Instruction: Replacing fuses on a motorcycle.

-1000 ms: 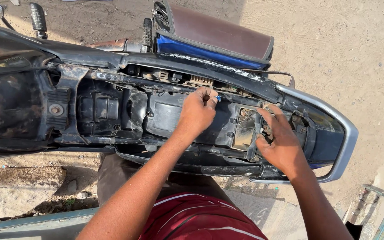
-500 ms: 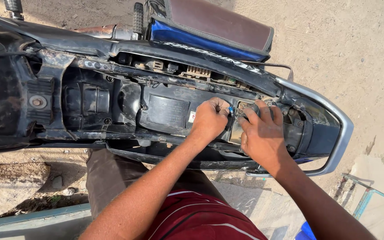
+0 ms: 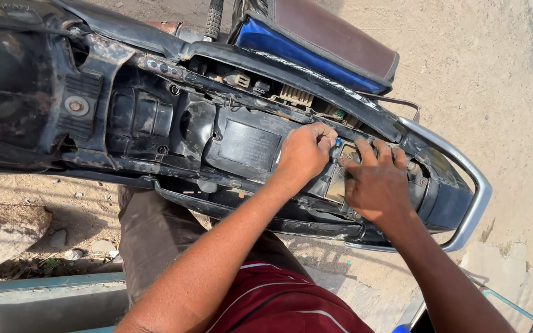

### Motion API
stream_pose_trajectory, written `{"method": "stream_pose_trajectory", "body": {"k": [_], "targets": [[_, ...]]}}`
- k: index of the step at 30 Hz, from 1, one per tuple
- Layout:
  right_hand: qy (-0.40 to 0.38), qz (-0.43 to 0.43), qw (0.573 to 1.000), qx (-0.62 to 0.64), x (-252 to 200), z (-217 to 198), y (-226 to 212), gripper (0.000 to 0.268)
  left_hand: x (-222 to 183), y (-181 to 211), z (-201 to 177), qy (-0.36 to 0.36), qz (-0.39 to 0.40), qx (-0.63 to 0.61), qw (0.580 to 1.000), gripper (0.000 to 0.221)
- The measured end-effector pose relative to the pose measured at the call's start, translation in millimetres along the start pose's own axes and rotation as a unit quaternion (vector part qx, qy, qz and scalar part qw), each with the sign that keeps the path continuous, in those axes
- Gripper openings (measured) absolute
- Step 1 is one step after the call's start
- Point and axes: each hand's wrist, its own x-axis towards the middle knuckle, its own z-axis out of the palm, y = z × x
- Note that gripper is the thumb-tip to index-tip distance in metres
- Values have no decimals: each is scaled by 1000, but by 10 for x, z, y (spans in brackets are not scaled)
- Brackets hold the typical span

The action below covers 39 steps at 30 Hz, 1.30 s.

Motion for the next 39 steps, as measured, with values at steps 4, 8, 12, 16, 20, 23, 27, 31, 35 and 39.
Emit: {"method": "stream_pose_trajectory", "body": {"k": [4, 8, 12, 16, 20, 23, 27, 31, 35, 39], "targets": [[23, -6, 1000, 14, -57, 77, 60, 37, 89, -17, 149, -24, 90, 90, 992, 10], [3, -1, 1000, 0, -45, 44, 60, 31, 225, -70, 266, -64, 129, 161, 976, 9], [22, -4, 999, 27, -70, 59, 63, 35, 301, -27, 349, -114, 116, 218, 962, 11], [-14, 8, 1000, 13, -59, 9, 63, 29, 370, -80, 456, -129, 113, 250, 953, 14], [-20, 8, 1000, 16, -54, 78, 107, 35, 325, -37, 372, -107, 134, 235, 957, 14], [9, -8, 1000, 26, -60, 138, 143, 43, 282, -11, 211, -86, 129, 180, 971, 14], [-41, 3, 998, 40, -43, 26, 110, 48, 156, 61, -37, -55, 110, 110, 986, 12], [-44, -6, 998, 53, -37, 24, 133, 52, -33, 125, -185, -55, 91, 90, 990, 11], [10, -15, 993, 116, -134, -15, 205, 60, -175, 121, -279, -43, 82, 97, 991, 11], [108, -39, 954, 275, -186, 214, 370, 79, -236, 137, -269, -65, 99, 154, 981, 26]]}}
